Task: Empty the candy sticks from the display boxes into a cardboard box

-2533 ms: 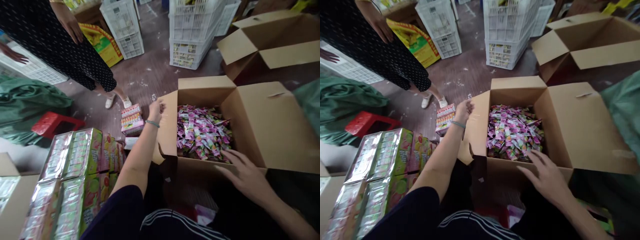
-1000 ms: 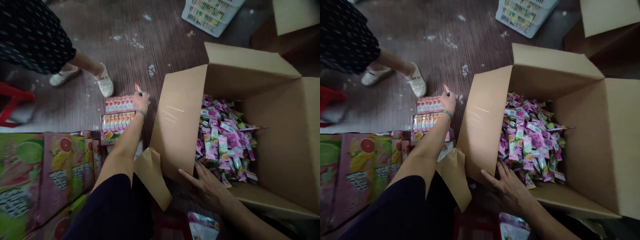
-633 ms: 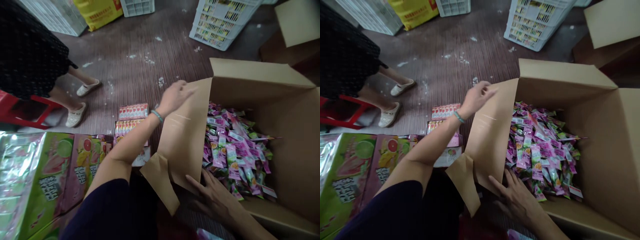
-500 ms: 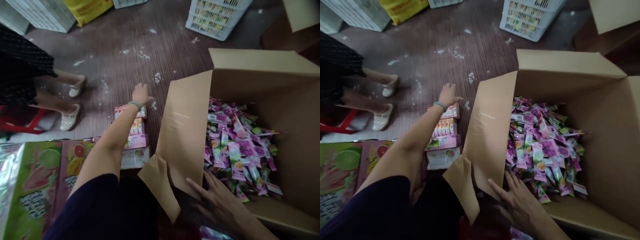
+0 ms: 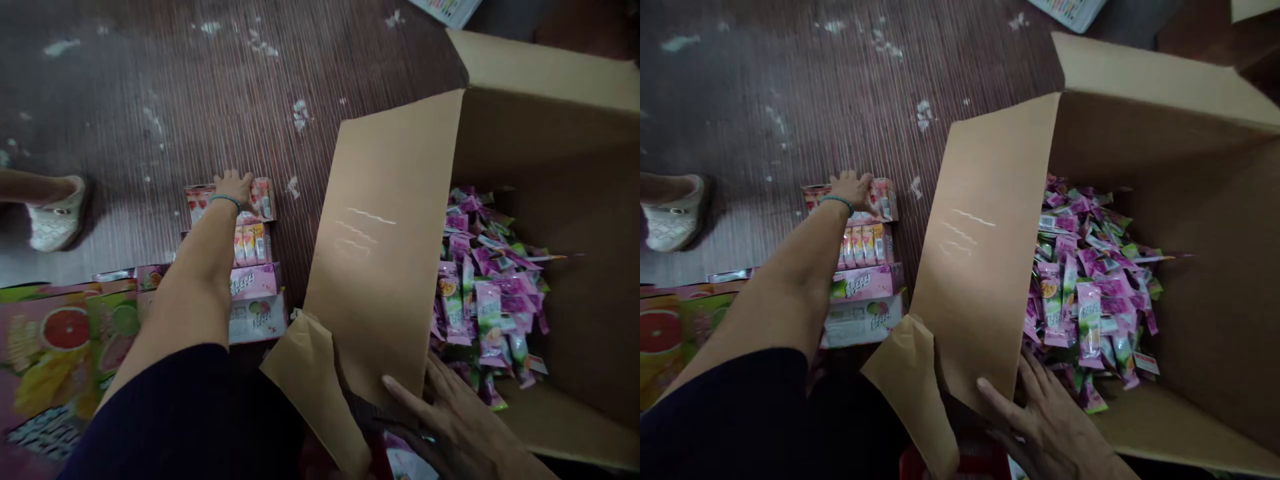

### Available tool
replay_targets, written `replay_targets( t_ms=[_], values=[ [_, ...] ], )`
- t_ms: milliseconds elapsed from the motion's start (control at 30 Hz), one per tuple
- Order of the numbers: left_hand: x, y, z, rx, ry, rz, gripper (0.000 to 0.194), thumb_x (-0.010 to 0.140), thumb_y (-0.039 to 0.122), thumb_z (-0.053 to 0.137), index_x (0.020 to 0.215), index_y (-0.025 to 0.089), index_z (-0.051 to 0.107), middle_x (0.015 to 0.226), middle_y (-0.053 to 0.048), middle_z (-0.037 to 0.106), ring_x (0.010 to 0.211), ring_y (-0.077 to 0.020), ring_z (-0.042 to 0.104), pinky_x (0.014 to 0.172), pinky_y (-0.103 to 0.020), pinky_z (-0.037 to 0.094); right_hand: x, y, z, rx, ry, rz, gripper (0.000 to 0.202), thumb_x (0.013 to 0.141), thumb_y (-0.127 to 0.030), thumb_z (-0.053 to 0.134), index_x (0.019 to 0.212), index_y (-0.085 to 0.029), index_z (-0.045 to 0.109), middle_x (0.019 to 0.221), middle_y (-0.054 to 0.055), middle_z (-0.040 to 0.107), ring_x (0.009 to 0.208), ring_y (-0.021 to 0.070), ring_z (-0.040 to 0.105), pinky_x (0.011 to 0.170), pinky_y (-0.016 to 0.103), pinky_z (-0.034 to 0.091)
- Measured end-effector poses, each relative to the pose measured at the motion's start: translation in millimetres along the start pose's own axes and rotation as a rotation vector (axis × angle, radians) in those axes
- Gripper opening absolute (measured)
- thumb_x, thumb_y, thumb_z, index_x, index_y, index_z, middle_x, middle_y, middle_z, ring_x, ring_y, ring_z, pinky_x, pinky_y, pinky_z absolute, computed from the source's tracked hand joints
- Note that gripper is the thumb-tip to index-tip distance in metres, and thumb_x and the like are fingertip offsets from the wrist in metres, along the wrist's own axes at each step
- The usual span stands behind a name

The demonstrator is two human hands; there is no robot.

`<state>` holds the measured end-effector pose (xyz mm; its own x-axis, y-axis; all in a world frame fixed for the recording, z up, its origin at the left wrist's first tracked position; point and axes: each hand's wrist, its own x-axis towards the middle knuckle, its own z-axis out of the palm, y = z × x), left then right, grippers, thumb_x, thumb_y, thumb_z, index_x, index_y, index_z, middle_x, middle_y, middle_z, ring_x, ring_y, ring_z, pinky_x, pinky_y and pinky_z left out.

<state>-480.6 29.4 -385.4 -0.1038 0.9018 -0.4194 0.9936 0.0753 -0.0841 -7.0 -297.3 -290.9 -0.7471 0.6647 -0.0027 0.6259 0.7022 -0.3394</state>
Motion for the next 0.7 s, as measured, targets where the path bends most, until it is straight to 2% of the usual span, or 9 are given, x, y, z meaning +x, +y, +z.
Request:
replay_targets(
  t_ms=[67,133,233,333,433,500,567,633,700],
  values=[
    [-19,2,1.0,0.029,0.069,0.037,0.114,0.075,0.048,0.091,0.165,0.017,0.028,0.164,-0.03,0.036,0.153,-0.0561,0.023,0.119,-0.069,0.024,-1,0,1,-0.019,0.007,-0.012,0.083,0.093,-0.023,0.065,0.168,-0.033,0.03,0.16,0.024,0.037,0.145,0.0452,0.044,0.094,0.058,0.063],
    [-47,5,6.1,0.038,0.107,0.063,0.105,0.081,0.043,0.085,0.164,0.015,0.029,0.156,-0.031,0.044,0.148,-0.0539,0.034,0.117,-0.064,0.03,-1,0,2,-0.039,0.008,-0.021,0.078,0.092,-0.025,0.067,0.164,-0.03,0.038,0.155,0.026,0.04,0.14,0.0458,0.048,0.091,0.06,0.062],
    [-92,10,20.4,0.036,0.057,0.094,0.087,0.092,0.036,0.072,0.163,0.009,0.03,0.14,-0.031,0.058,0.131,-0.0483,0.055,0.106,-0.055,0.042,-1,0,1,-0.067,0.006,-0.044,0.071,0.087,-0.024,0.069,0.155,-0.024,0.049,0.149,0.028,0.044,0.135,0.0461,0.051,0.091,0.059,0.062],
    [-118,11,31.3,0.061,0.078,0.111,0.081,0.094,0.039,0.068,0.161,0.008,0.035,0.137,-0.031,0.058,0.125,-0.0458,0.058,0.101,-0.051,0.045,1,1,-2,-0.095,0.009,-0.072,0.067,0.085,-0.02,0.068,0.15,-0.019,0.053,0.145,0.03,0.045,0.134,0.0452,0.051,0.089,0.057,0.063],
    [-112,-3,29.0,0.154,0.173,0.128,0.078,0.088,0.041,0.075,0.156,0.017,0.046,0.155,-0.029,0.046,0.145,-0.0492,0.039,0.113,-0.061,0.035,3,2,-3,-0.084,0.011,-0.08,0.065,0.088,-0.022,0.068,0.15,-0.019,0.05,0.146,0.03,0.043,0.137,0.0442,0.048,0.09,0.057,0.064],
    [-98,-17,24.1,0.176,0.148,0.103,0.077,0.088,0.04,0.074,0.156,0.017,0.045,0.16,-0.028,0.042,0.151,-0.0491,0.03,0.117,-0.067,0.026,3,3,-2,-0.07,0.009,-0.072,0.066,0.09,-0.025,0.068,0.152,-0.021,0.047,0.147,0.029,0.041,0.14,0.0441,0.046,0.092,0.058,0.063],
    [-89,-29,20.4,0.143,0.076,0.049,0.081,0.089,0.042,0.072,0.155,0.008,0.042,0.154,-0.032,0.048,0.147,-0.0487,0.038,0.118,-0.065,0.027,3,3,-1,-0.065,0.006,-0.062,0.067,0.091,-0.028,0.069,0.153,-0.022,0.046,0.149,0.029,0.04,0.14,0.0445,0.045,0.094,0.06,0.062],
    [-88,-32,19.1,0.11,0.029,0.024,0.085,0.087,0.046,0.074,0.15,0.0,0.043,0.145,-0.036,0.054,0.138,-0.0481,0.049,0.115,-0.059,0.033,3,3,-1,-0.067,0.008,-0.061,0.068,0.091,-0.029,0.07,0.154,-0.021,0.046,0.149,0.029,0.039,0.139,0.0454,0.045,0.095,0.061,0.061],
    [-98,-27,20.4,0.111,0.029,0.039,0.082,0.085,0.049,0.076,0.144,0.0,0.049,0.142,-0.036,0.055,0.134,-0.0481,0.052,0.112,-0.055,0.035,4,2,-1,-0.068,0.012,-0.065,0.071,0.089,-0.03,0.072,0.155,-0.02,0.045,0.149,0.03,0.038,0.139,0.0462,0.046,0.095,0.061,0.061]
  ],
)
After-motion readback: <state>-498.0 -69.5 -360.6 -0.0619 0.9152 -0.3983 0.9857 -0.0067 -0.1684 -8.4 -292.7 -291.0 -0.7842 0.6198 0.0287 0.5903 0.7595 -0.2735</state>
